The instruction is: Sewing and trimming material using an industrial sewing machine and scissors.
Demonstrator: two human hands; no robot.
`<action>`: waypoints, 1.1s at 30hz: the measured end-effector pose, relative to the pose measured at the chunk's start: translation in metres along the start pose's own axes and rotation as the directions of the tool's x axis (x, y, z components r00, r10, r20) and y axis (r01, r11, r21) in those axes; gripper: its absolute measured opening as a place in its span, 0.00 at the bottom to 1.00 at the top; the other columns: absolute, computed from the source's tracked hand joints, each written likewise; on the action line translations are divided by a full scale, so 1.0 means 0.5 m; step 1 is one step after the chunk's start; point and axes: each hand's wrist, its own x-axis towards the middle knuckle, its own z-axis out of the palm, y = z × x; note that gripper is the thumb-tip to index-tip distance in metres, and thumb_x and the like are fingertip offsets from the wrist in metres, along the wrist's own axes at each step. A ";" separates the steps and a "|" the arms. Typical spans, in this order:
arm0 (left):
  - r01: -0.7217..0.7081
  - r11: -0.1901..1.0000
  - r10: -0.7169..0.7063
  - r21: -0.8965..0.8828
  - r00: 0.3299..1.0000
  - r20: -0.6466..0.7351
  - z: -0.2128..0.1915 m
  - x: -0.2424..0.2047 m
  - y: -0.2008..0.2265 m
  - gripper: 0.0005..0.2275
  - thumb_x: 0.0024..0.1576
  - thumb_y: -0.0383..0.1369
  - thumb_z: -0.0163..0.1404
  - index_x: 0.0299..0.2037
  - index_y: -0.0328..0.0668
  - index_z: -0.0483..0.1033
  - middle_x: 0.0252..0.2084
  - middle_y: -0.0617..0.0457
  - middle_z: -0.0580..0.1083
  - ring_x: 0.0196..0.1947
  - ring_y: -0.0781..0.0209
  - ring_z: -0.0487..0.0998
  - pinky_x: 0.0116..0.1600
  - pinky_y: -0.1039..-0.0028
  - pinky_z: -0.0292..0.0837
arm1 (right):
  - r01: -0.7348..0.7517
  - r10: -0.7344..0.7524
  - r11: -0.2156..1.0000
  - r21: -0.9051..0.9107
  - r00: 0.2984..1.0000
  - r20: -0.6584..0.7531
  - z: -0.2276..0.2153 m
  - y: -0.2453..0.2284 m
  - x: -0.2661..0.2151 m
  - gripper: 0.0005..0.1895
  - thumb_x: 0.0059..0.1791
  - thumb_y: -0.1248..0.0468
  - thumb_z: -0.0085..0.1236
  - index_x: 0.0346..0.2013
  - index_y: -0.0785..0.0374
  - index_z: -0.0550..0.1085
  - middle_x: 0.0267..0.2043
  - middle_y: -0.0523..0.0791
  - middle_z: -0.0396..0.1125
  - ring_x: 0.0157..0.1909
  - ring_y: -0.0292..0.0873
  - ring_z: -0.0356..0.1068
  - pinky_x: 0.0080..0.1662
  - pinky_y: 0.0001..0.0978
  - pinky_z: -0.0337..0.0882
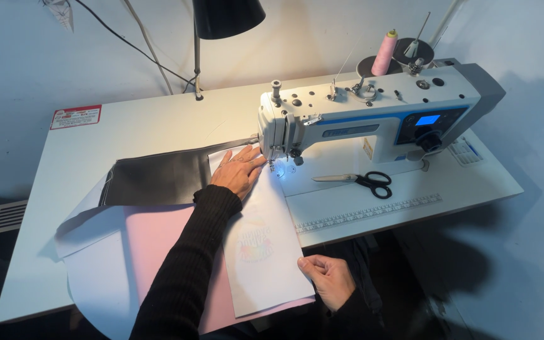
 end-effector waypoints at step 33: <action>0.134 0.991 -0.126 0.017 0.962 -0.240 -0.014 0.170 -0.065 0.16 0.49 0.36 0.60 0.47 0.42 0.79 0.52 0.45 0.74 0.52 0.45 0.73 0.58 0.52 0.65 | -0.113 0.100 0.970 -0.213 0.992 -0.071 -0.005 -0.047 -0.026 0.18 0.50 0.54 0.59 0.34 0.69 0.82 0.18 0.43 0.72 0.18 0.33 0.69 0.24 0.27 0.68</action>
